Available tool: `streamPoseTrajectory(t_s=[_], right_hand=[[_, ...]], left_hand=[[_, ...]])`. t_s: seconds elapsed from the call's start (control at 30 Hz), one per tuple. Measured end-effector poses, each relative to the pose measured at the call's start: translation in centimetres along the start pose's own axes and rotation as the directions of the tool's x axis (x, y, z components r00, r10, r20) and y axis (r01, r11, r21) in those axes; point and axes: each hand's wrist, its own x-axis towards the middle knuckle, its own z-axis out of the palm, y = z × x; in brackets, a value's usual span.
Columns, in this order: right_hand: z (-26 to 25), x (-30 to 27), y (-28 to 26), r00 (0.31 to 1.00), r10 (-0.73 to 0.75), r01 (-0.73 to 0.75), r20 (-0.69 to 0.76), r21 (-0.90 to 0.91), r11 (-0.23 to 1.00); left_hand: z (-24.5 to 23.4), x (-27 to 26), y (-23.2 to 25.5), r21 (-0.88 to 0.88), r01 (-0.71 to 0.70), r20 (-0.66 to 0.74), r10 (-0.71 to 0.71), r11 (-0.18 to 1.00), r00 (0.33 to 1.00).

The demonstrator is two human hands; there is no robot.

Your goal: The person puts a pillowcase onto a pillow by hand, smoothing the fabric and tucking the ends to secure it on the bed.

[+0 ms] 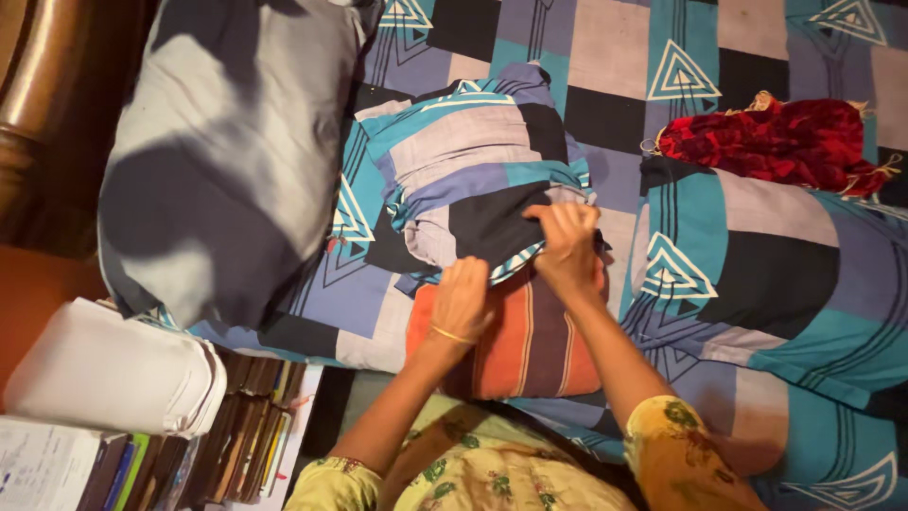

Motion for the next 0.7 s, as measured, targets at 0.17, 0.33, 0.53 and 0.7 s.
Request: streamPoseTrajectory(t_s=[0.17,0.33,0.53,0.7], right_hand=[[-3.1,-4.2,4.4,0.992,0.124,-0.118,0.012,-0.216,0.969],[-1.9,-6.2,6.2,0.958,0.286,-0.285,-0.016,-0.155,0.946],[1.0,-8.1,9.4,0.847,0.518,-0.515,0.118,-0.058,0.856],[5.3,-10.5,16.1,0.692,0.685,-0.663,0.229,-0.174,0.728]], left_hand=[[-1.1,-0.6,-7.5,0.32,-0.048,-0.001,0.051,0.946,0.999],[-2.5,0.4,-9.9,0.345,0.129,-0.086,-0.106,0.93,0.991],[-1.3,-3.5,-8.6,0.431,0.53,-0.068,-0.56,0.73,0.826],[-0.6,-3.5,-9.3,0.338,0.709,-0.107,-0.723,0.619,0.682]])
